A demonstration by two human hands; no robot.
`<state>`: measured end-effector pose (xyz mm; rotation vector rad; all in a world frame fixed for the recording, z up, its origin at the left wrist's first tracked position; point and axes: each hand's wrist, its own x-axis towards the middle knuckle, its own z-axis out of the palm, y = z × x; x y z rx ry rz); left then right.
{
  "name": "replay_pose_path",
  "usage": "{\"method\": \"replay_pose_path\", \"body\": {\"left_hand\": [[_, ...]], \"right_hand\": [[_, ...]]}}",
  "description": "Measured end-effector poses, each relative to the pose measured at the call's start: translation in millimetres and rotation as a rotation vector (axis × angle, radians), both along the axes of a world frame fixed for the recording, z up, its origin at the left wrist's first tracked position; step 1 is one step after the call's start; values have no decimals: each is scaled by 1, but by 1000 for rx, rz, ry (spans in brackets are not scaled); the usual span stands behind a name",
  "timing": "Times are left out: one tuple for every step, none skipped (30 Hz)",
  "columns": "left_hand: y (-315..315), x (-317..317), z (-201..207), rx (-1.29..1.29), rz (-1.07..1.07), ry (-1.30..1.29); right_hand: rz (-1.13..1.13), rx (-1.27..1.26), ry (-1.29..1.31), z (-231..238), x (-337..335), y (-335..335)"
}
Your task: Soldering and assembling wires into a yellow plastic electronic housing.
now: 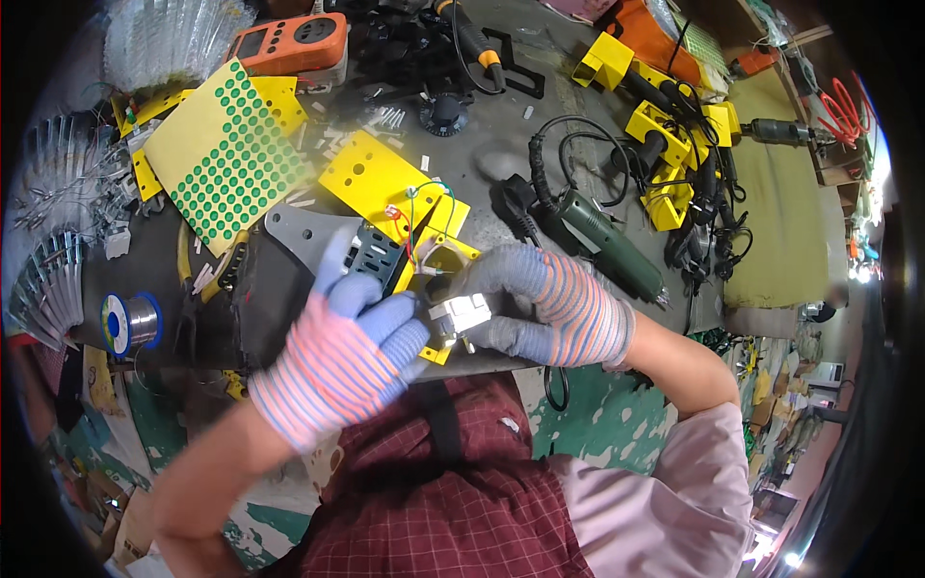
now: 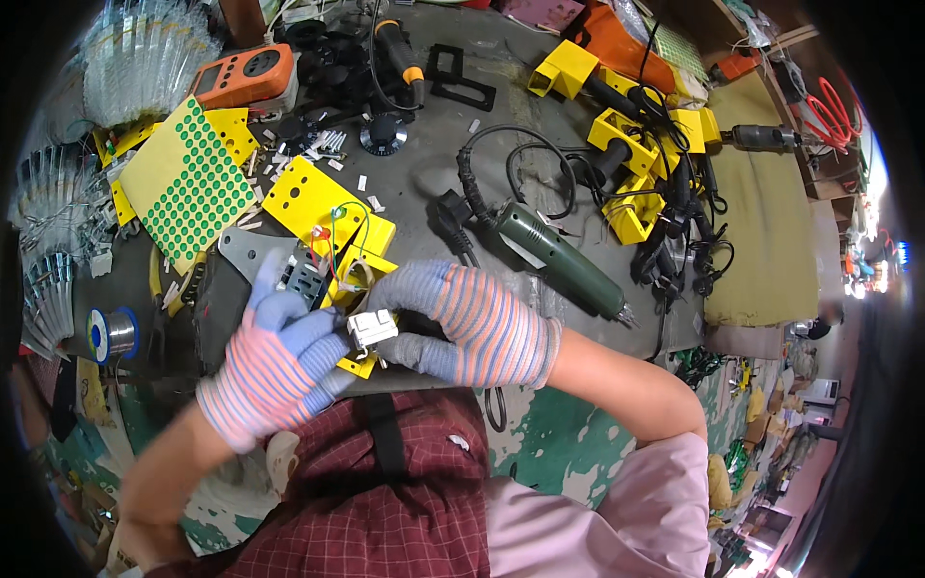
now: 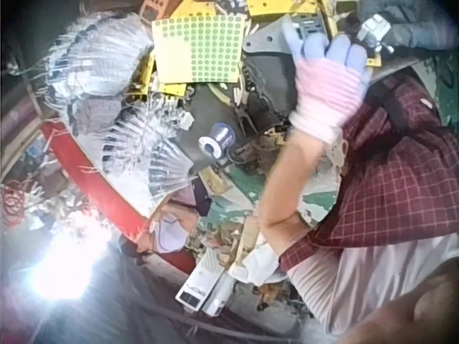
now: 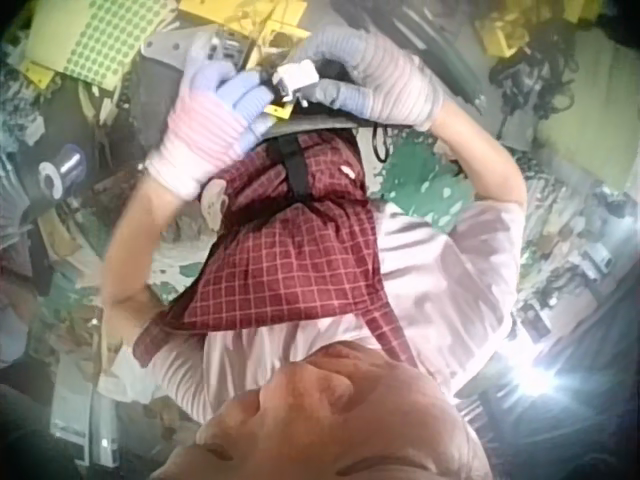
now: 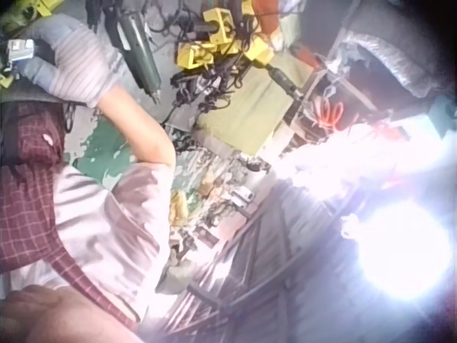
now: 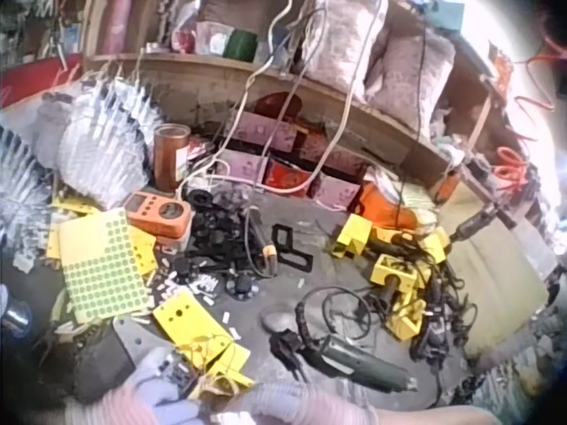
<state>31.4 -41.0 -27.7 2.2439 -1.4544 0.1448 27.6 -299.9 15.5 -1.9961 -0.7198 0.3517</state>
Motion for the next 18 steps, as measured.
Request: {"method": "replay_pose_path", "body": {"left_hand": [[-3,-22,5,-9,243,67],[-4,-43,3,7,339,100],[-12,-57,2,-11,429,140],[-21,-64,-9,-110,499,172],[-27,-68,-20,-209,566,203],[-28,-66,-22,-211,571,208],[-27,-59,-25,-238,500,150],[-25,-51,-27,-264,429,91],[-19,-43,-29,-264,432,95],[-8,-33,-29,-262,315,124],[1,-23,-28,-259,197,152],[7,-13,-24,-256,128,201],[11,-9,-24,-252,130,201],[14,-7,-24,-219,118,220],[15,-5,-24,-188,103,238],[15,-4,-23,-200,106,273],[16,-4,-23,-199,106,275],[15,-5,-22,-206,112,264]], "right_hand": [[-9,3,5,-2,-1,0],[-33,18,106,-3,-1,0],[-57,28,202,-4,-1,-1],[-28,-2,134,-10,1,-2],[-21,-1,135,-11,1,-1],[-22,10,154,-13,1,0],[-24,21,172,-13,0,0],[-22,20,175,-11,0,1],[-21,-19,194,-7,0,2],[-23,-57,211,-4,0,5],[-24,-55,211,-3,-1,8],[-17,-84,182,-4,-1,12],[-12,-112,152,-4,-2,15],[-27,-178,225,5,-1,17],[-28,-175,226,4,-2,17],[9,-101,83,2,-2,17],[45,-26,-60,-1,-3,17],[38,-63,-96,-2,-4,16]]}}
